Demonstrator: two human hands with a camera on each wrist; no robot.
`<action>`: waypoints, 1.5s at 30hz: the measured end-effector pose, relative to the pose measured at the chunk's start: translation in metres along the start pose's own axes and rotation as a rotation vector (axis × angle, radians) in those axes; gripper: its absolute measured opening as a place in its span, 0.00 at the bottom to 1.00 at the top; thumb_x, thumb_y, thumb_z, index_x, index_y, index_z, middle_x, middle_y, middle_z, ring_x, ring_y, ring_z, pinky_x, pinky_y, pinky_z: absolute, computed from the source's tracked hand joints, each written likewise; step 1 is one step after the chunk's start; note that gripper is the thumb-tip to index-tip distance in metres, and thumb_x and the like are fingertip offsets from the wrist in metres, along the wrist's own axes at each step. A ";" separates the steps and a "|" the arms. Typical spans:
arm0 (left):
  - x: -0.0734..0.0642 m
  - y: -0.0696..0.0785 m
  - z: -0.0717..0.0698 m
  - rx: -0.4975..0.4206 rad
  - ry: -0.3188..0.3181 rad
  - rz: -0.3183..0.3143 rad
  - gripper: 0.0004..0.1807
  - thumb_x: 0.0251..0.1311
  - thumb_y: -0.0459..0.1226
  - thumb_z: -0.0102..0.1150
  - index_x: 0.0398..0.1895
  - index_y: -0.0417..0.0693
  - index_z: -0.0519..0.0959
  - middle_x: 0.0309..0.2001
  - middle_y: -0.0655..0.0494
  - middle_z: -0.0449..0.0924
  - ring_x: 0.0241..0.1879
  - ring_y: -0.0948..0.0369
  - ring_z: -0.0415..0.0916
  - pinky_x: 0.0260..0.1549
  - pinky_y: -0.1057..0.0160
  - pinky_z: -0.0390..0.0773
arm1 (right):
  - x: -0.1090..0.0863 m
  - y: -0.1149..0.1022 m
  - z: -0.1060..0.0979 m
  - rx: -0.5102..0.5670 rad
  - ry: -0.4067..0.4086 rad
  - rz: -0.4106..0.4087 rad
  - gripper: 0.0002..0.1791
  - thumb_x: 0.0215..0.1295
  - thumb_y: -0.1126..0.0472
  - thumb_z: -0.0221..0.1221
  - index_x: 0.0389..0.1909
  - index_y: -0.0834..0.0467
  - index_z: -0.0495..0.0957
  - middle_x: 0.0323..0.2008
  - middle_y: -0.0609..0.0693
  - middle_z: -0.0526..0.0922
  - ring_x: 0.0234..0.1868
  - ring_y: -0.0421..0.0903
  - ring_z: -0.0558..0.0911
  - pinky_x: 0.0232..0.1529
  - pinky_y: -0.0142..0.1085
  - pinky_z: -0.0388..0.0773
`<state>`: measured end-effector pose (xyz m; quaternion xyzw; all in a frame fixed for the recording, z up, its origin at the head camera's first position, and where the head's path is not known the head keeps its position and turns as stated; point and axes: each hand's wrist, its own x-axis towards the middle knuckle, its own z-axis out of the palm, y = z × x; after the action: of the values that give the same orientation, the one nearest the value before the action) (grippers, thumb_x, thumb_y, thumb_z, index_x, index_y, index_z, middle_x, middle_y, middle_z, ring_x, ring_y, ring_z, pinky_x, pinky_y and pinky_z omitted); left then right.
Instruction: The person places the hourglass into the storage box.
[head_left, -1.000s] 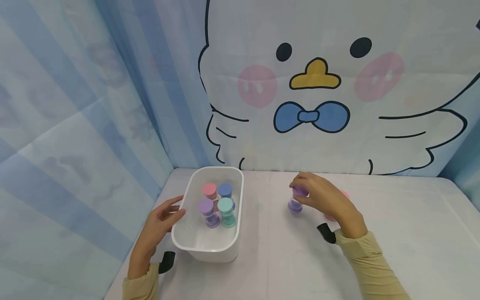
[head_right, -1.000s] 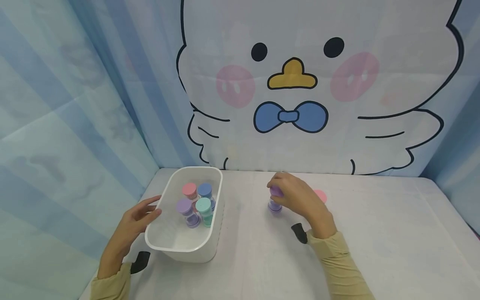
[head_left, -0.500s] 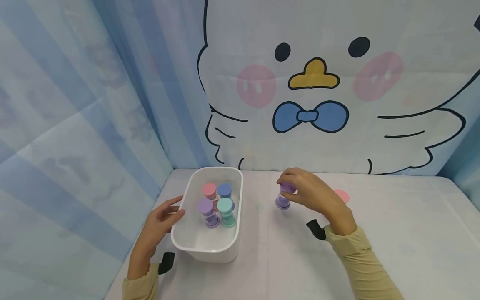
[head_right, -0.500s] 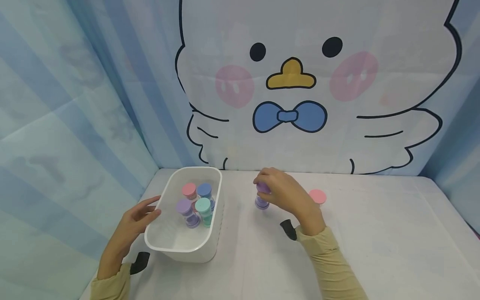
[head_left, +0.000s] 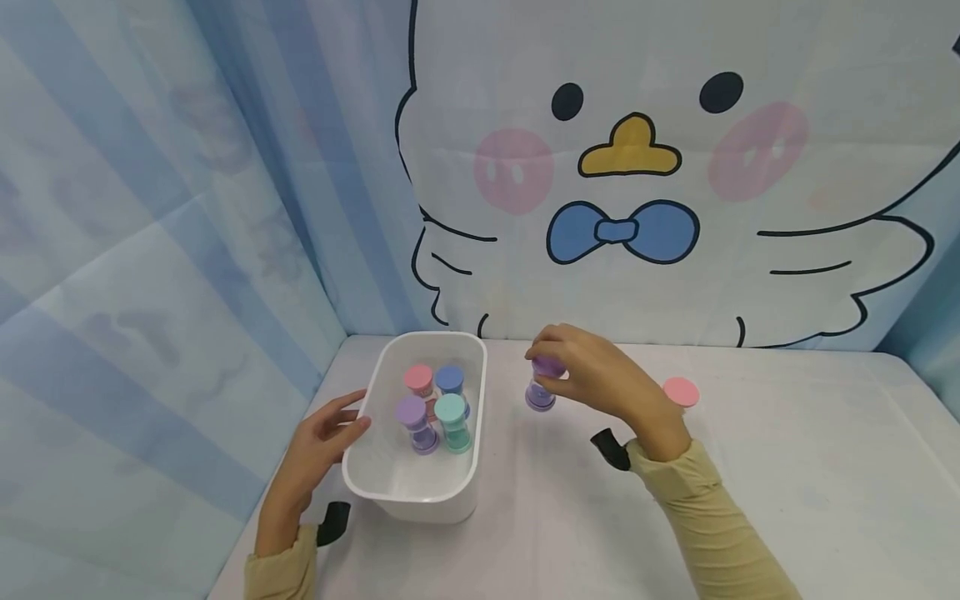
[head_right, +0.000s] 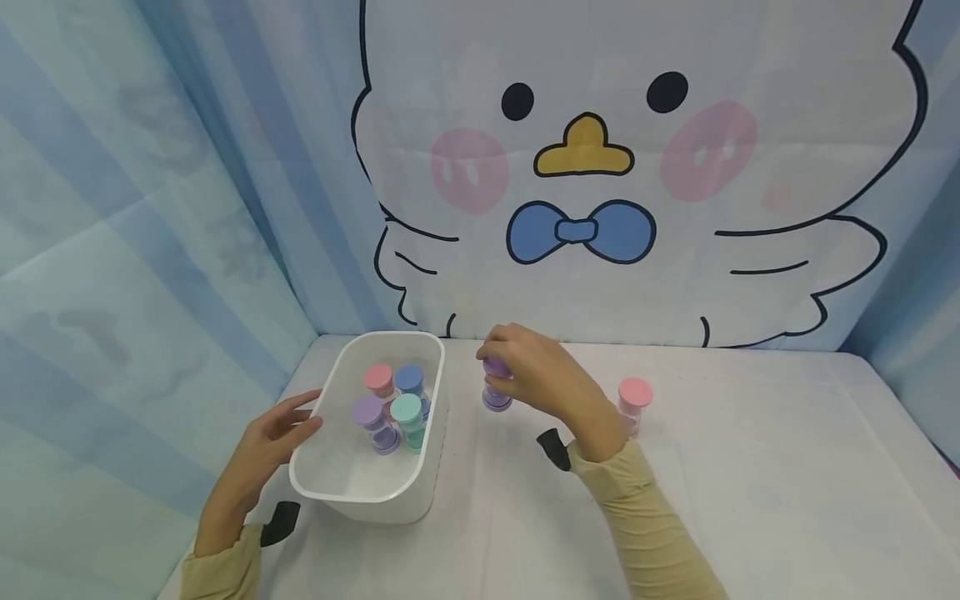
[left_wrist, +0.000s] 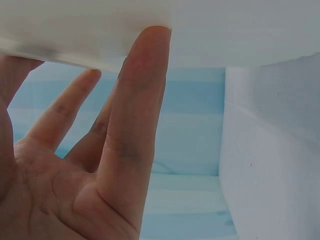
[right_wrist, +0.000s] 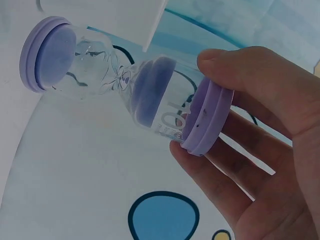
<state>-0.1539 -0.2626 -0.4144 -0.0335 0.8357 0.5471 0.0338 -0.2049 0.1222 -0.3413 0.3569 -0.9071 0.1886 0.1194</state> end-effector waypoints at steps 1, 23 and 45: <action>0.000 0.000 0.000 0.000 0.000 -0.002 0.30 0.67 0.48 0.60 0.71 0.56 0.68 0.62 0.41 0.75 0.53 0.50 0.80 0.41 0.56 0.84 | 0.002 -0.002 -0.001 -0.001 0.001 -0.004 0.17 0.55 0.64 0.72 0.46 0.57 0.85 0.47 0.50 0.83 0.48 0.47 0.82 0.47 0.39 0.84; 0.001 0.001 0.000 0.022 0.002 0.000 0.31 0.67 0.49 0.59 0.72 0.57 0.67 0.63 0.41 0.74 0.54 0.49 0.79 0.44 0.52 0.84 | 0.028 -0.035 -0.017 -0.001 0.006 -0.087 0.18 0.56 0.62 0.72 0.48 0.55 0.85 0.48 0.48 0.83 0.50 0.44 0.81 0.49 0.37 0.83; 0.000 -0.001 0.000 0.019 0.002 0.006 0.30 0.67 0.50 0.60 0.71 0.57 0.68 0.60 0.42 0.75 0.50 0.53 0.81 0.40 0.59 0.84 | 0.040 -0.058 -0.023 0.014 0.047 -0.228 0.14 0.58 0.63 0.70 0.47 0.56 0.85 0.47 0.47 0.82 0.48 0.41 0.79 0.49 0.31 0.81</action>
<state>-0.1539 -0.2635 -0.4155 -0.0311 0.8411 0.5391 0.0318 -0.1917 0.0692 -0.2917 0.4539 -0.8563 0.1885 0.1589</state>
